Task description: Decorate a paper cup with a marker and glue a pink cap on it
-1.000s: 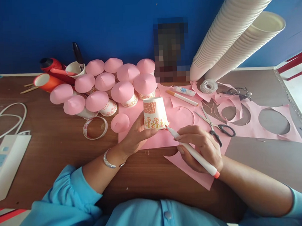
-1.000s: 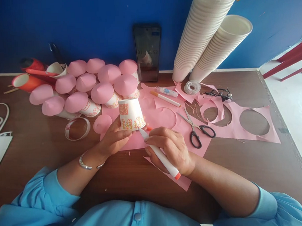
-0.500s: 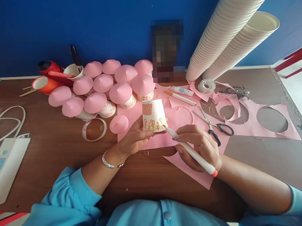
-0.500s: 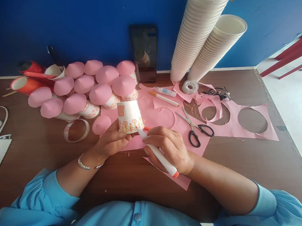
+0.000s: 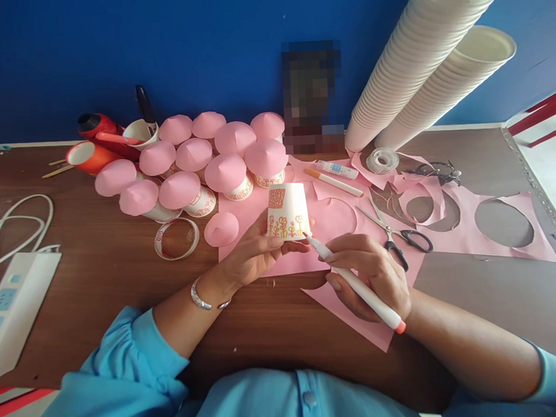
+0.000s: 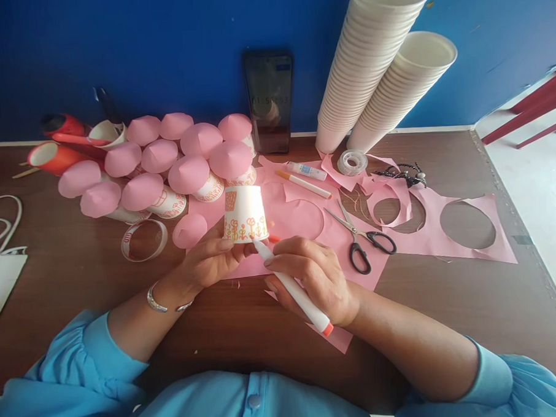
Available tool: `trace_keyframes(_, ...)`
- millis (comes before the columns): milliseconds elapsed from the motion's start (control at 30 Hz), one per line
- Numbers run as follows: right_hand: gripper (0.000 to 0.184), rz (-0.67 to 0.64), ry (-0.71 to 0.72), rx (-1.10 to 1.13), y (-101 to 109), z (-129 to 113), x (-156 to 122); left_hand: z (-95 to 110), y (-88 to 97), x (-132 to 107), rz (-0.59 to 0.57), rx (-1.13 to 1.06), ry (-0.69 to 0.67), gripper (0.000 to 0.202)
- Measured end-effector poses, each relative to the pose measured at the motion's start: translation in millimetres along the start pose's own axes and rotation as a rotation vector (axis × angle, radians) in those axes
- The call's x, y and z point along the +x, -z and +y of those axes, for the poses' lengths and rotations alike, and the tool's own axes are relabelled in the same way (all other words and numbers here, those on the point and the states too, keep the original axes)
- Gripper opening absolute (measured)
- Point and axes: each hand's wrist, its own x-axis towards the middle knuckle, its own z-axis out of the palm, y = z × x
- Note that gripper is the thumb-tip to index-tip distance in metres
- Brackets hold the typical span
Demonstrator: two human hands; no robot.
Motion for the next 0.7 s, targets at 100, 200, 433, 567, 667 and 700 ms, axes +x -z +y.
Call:
trace_keyframes(100,0.026,-0.005,0.009,0.003,0.0,0.3,0.0,0.1,0.7,-0.3,-0.016,0.014,0.009,0.04)
trace_keyframes(200,0.023,-0.011,0.012,-0.003,-0.2,-0.8,0.4,-2.0,3.7,-1.4,-0.011,0.028,0.01,0.049)
trace_keyframes(433,0.024,-0.003,0.013,-0.001,-1.2,-1.7,0.0,-1.6,2.3,0.6,0.046,0.098,0.058,0.048)
trace_keyframes(567,0.024,-0.001,0.018,-0.004,-2.4,-1.3,-0.4,-0.7,-0.3,1.7,0.063,0.092,0.045,0.045)
trace_keyframes(667,0.024,-0.006,0.019,0.008,-3.0,-1.3,0.5,-1.7,0.7,1.3,0.045,0.113,0.024,0.044)
trace_keyframes(700,0.024,-0.007,0.02,0.014,-3.1,-1.2,1.1,-2.0,1.2,1.1,0.04,0.126,0.021,0.044)
